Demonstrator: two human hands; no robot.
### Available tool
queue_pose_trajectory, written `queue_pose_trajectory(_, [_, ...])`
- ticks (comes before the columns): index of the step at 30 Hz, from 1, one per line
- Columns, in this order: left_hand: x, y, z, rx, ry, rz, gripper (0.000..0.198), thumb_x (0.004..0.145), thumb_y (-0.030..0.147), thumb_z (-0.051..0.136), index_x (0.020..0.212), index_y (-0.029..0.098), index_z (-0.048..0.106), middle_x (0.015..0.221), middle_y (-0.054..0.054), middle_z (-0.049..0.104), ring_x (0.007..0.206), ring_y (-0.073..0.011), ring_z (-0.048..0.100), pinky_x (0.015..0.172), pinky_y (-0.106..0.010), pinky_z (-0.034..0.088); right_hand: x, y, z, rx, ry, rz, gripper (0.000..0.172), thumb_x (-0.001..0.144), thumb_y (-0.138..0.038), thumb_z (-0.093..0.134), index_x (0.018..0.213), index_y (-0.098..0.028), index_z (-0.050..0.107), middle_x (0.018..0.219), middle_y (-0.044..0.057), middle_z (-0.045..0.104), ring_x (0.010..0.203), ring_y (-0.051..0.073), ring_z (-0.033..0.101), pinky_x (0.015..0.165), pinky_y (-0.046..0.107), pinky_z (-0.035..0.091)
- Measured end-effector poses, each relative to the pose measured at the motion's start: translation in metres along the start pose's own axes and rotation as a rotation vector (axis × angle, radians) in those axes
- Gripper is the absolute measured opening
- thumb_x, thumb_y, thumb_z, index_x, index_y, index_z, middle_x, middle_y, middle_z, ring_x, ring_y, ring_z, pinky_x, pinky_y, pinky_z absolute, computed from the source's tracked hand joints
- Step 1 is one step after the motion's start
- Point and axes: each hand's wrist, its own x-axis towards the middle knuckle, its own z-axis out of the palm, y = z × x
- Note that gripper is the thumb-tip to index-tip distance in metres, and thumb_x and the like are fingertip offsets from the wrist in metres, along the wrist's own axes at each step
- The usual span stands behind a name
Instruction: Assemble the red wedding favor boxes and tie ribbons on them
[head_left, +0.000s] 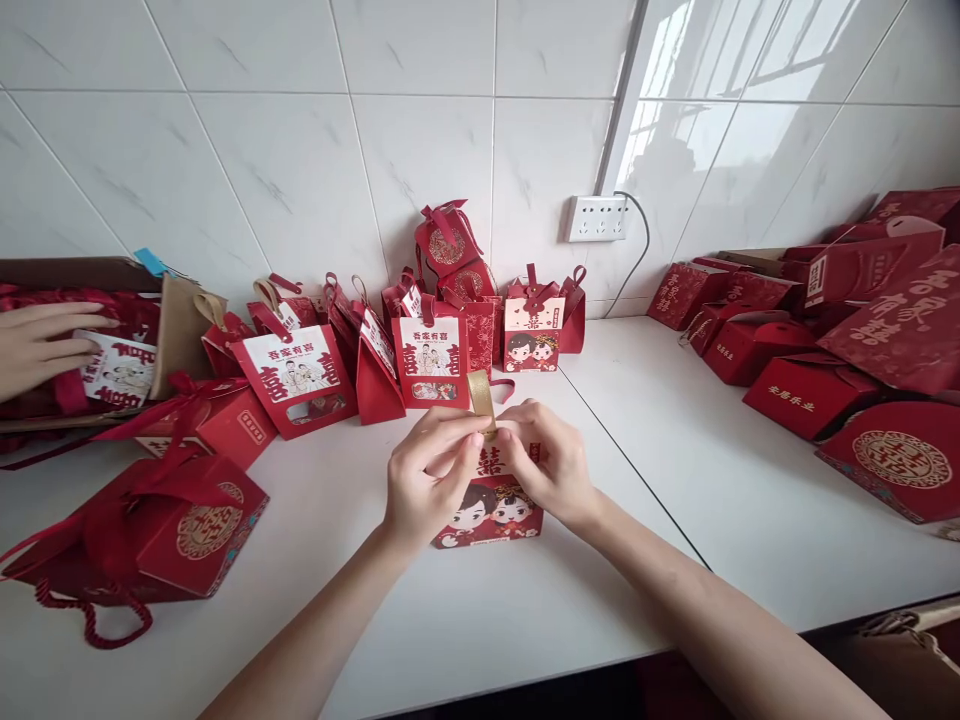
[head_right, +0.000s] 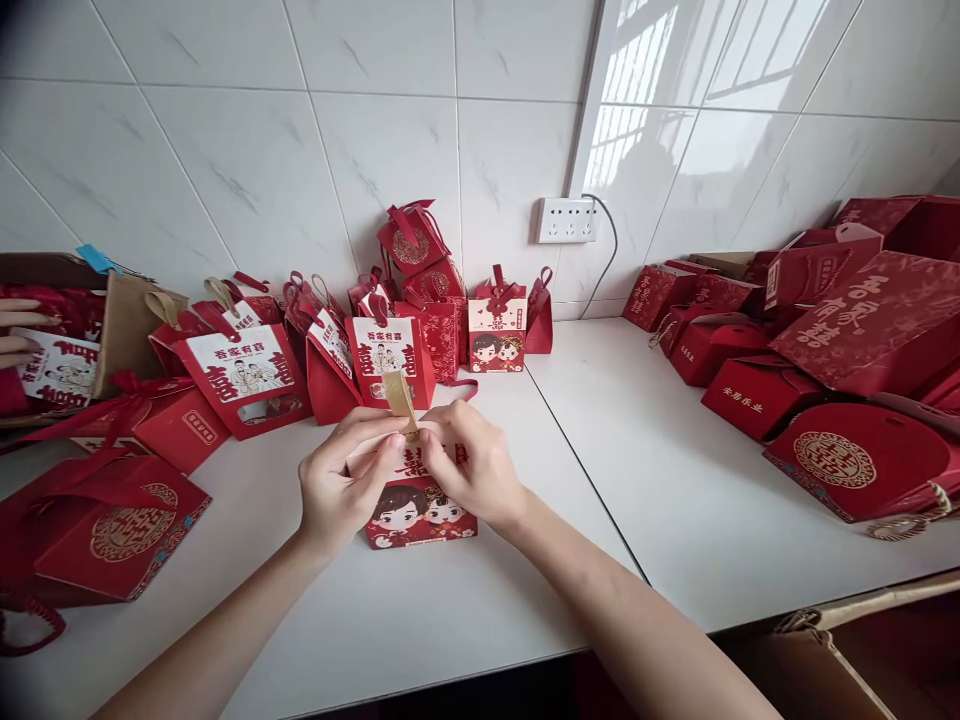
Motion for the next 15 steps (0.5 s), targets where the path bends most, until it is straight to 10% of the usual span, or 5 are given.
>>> queue_pose_trajectory(15, [-0.001, -0.002, 0.004, -0.021, 0.043, 0.065, 0.018, 0.084, 0.013, 0.056, 0.099, 0.017, 0.067, 0.088, -0.006, 0.065, 0.079, -0.0115, 0.067, 0.068, -0.019, 0.059, 0.0, -0.004, -0.01, -0.217, -0.061, -0.045, 0.021, 0.092, -0.021, 0.047, 0.111, -0.021, 0.055, 0.087, 0.007, 0.063, 0.073, 0.016, 0.064, 0.061, 0.027, 0.053])
